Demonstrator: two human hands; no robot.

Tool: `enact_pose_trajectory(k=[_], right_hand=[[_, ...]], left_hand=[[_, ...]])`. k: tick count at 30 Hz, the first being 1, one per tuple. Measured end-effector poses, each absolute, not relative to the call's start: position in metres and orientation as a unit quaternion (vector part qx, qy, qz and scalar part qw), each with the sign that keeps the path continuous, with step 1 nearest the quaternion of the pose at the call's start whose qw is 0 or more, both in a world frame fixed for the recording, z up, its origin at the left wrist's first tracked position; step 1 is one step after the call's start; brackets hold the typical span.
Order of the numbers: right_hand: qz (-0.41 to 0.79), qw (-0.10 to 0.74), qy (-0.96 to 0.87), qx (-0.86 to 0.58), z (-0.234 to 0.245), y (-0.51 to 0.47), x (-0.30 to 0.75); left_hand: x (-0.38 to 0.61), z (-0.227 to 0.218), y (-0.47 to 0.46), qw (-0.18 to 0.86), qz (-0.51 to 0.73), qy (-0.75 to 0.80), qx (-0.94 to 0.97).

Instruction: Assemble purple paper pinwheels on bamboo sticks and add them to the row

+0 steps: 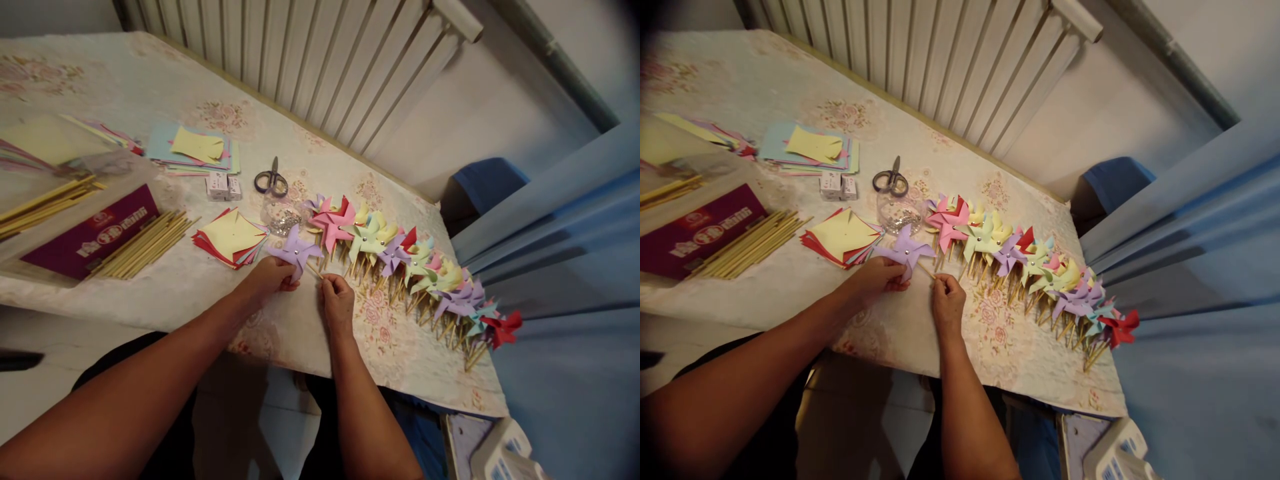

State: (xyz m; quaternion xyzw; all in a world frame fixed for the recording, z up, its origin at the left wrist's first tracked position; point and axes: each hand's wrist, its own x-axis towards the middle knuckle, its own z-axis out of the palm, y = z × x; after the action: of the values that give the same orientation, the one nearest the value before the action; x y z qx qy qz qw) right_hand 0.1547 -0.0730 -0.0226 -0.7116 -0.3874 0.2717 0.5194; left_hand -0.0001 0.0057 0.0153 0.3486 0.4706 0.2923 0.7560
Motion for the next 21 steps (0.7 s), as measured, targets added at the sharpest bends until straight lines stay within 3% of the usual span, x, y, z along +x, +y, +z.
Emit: enact_pose_trajectory(k=[21], right_hand=[[0.324, 0.493, -0.412, -0.695, -0.010, -0.074, 0.143]], left_hand=[[0.009, -0.002, 0.008, 0.715, 0.356, 0.442, 0.408]])
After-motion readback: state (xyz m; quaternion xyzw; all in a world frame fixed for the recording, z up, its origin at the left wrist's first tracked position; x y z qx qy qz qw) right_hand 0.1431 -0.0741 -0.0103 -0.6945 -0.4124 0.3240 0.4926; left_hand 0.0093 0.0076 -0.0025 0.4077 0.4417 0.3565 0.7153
